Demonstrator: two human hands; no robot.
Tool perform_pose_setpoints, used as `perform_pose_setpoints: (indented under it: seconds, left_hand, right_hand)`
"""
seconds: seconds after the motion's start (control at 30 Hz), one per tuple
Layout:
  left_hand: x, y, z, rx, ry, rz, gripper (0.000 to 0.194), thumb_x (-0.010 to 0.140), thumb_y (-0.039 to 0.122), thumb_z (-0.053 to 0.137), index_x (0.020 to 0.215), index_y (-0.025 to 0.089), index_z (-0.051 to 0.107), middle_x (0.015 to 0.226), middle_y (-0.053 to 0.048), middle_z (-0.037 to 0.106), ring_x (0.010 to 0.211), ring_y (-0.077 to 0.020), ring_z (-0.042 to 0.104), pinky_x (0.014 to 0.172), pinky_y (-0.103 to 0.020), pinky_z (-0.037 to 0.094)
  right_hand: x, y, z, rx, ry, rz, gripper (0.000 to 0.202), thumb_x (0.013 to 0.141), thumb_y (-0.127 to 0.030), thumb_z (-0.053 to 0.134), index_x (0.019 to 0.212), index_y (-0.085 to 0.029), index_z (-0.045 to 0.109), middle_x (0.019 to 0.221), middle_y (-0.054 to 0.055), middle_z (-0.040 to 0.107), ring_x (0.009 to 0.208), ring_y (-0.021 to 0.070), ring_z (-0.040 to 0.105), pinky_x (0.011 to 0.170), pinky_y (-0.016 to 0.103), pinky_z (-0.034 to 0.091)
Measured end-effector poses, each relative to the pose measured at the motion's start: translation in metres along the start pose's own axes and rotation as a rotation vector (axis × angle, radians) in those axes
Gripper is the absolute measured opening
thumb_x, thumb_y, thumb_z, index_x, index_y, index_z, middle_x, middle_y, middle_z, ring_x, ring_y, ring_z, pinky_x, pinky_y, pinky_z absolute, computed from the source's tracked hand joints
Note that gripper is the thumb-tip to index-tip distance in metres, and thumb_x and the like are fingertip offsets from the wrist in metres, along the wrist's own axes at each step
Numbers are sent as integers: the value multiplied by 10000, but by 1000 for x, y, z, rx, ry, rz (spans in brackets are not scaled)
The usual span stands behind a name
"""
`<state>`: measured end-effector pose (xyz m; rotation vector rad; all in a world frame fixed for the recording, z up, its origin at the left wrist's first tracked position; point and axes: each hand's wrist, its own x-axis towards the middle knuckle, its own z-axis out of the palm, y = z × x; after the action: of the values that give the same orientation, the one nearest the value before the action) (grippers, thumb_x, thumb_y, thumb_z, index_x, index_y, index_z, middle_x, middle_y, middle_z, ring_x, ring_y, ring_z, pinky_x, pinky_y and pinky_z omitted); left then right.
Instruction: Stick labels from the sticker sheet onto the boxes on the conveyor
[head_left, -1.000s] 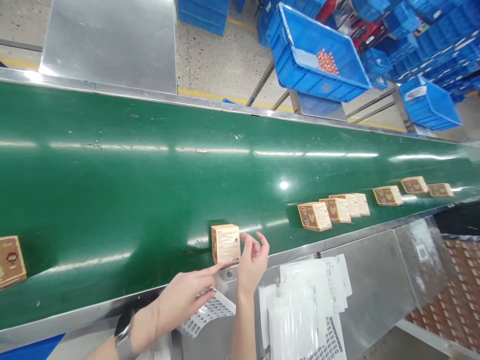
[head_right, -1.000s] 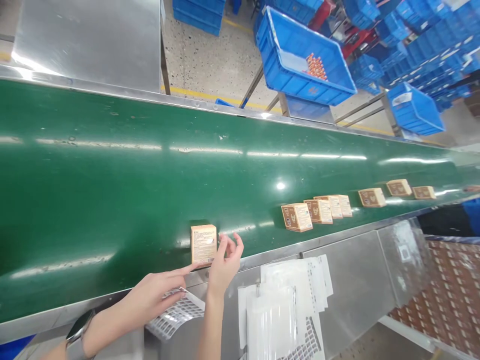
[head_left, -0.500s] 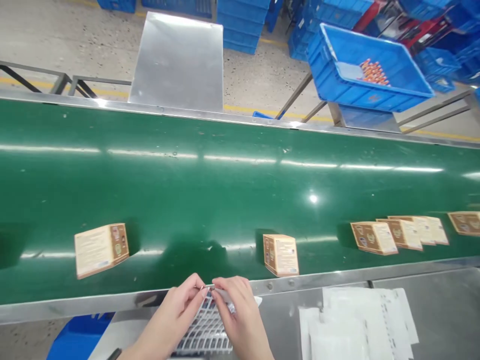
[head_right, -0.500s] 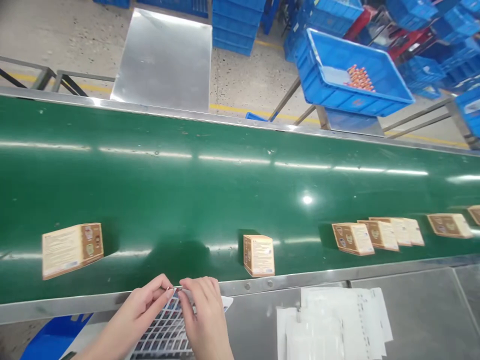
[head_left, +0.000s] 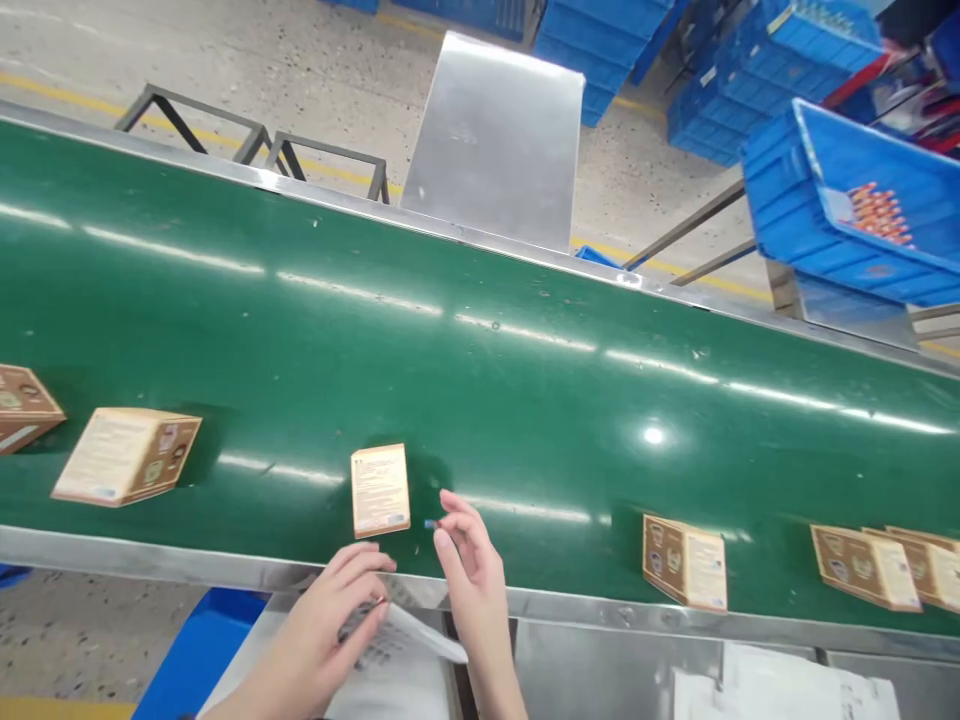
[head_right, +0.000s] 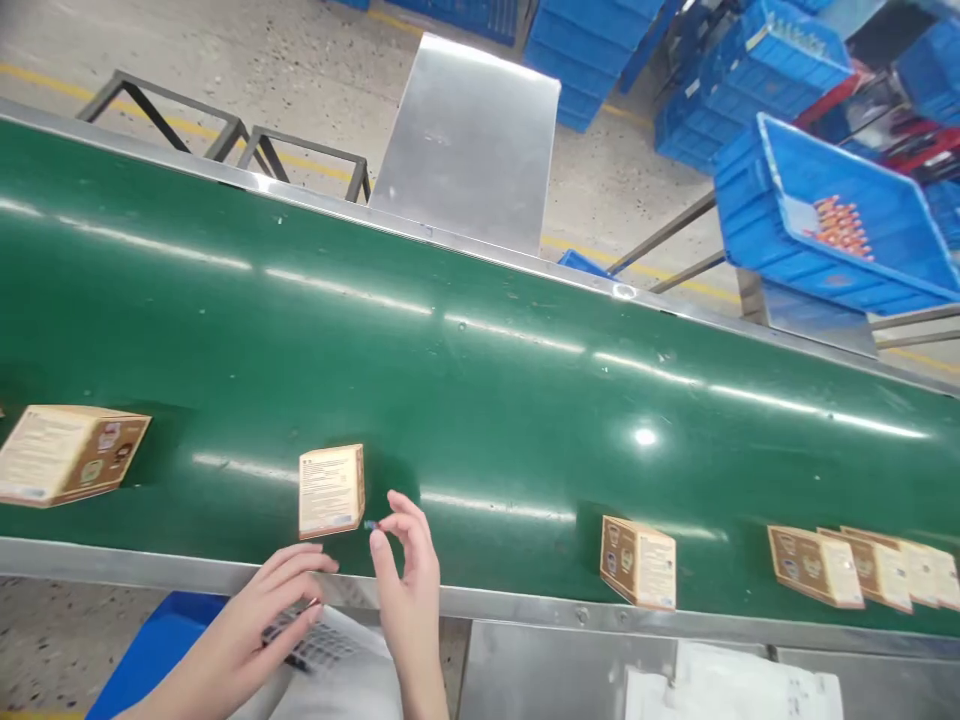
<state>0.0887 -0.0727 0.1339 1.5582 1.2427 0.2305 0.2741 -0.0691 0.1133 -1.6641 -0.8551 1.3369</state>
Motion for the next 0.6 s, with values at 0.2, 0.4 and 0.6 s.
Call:
perform_pose_setpoints:
  seconds: [0.2,0.4,0.6]
  left_hand:
    - [9,-20,7,492,-10,347,305,951,53,367,777,199,571,1508,-120,524,1456,-361,374,1070,-625,469]
    - [22,-13,20,407,-39,332,279,916,14,429,775,190,594,1535,-98,489,1447,-336,383,1126,-584,442]
    - [25,-6,27,281,-25,309,287,907,1,453,785,192,630,1552,-68,469,1475,-278,336,1221,-522,312]
  right_hand:
    - [32,4,28,100,42,138,326,847,-516,637,783,-198,613,1260,166,652,1094,291,673,827,382,575]
    - [42,8,13,-30,86,93,331,858,-521,609,827,-192,618,1221,155,643,937,247,693,704,338,578]
    - [40,9,7,-197,178,6,306,867,-499,604,825,-197,630,1130,137,675,952,238,668,776,345,547]
